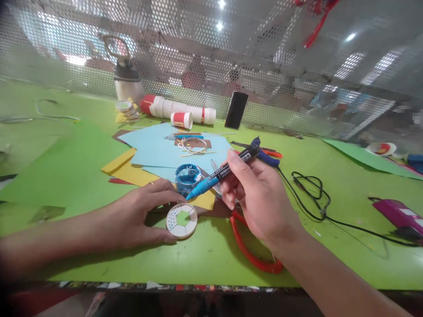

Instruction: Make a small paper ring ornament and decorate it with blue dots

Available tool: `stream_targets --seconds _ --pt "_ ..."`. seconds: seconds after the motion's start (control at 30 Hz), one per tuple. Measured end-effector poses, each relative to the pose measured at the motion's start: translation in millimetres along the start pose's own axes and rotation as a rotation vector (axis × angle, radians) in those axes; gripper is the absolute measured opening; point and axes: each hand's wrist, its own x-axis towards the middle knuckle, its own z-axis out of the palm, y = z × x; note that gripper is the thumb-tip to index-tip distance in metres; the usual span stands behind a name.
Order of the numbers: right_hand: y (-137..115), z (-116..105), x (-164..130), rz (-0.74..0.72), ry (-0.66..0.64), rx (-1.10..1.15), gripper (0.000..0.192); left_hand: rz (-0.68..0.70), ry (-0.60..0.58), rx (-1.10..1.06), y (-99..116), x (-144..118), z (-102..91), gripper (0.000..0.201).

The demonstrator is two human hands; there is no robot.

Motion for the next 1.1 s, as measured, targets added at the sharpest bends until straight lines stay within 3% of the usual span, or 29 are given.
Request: stream_targets --seconds 0.1,0.3,0.83,1.1 --pt "10.6 -2.5 -6.3 0.06 0.0 -0.021 0.029 -0.012 -0.007 0.025 0.8 -0.5 -0.7 0.048" --pt "24.8 -5.5 -15.9 0.01 -0.029 -0.097 0.023 -0.034 -0.016 0.035 2.2 -2.3 -1.7 0.051" --pt "24.7 4.4 -27.3 -0.252 -0.098 -0.42 0.012 0.008 0.007 0.053 1.0 -1.9 -0.7 0.047" --pt "22.9 5.3 -27.8 -0.303 -0.122 -0.546 0.008 0.004 0.006 0.071 -0.2 -2.0 -1.2 0.049"
